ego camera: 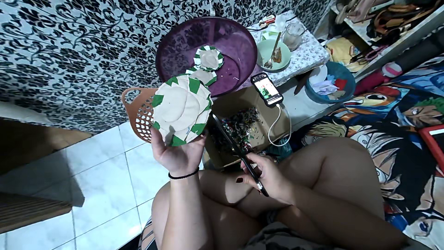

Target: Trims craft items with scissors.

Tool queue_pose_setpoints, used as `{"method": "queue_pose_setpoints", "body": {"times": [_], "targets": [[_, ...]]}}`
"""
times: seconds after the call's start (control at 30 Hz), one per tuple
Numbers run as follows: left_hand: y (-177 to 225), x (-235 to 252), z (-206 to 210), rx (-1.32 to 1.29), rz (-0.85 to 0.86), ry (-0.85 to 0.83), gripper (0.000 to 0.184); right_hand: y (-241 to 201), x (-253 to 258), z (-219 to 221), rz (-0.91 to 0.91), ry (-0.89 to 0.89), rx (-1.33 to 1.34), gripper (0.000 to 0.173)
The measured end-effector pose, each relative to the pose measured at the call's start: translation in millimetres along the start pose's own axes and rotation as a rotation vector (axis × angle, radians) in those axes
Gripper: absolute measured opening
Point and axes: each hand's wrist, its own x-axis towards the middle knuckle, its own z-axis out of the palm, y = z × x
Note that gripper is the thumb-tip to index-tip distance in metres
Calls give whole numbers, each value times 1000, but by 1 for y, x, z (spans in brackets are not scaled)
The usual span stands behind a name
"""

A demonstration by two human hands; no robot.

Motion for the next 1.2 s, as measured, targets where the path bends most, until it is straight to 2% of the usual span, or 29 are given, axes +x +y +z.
{"method": "queue_pose_setpoints", "body": {"times": [0.2,0.33,0.67,0.93,1.2], "targets": [[-6,-1,2,-53,28,-31,47,1,0,0,2,13,0,38],[-7,0,3,-113,40,-67,51,3,0,1,-4,21,6,39],[-13,-2,5,-61,80,-1,52,0,-1,1,16,-5,-25,41],[-15,-2,13,-182,93,4,57,2,-1,2,16,9,-26,40],[-18,-3,13,-148,95,42,46,2,0,4,42,5,-33,40]]}}
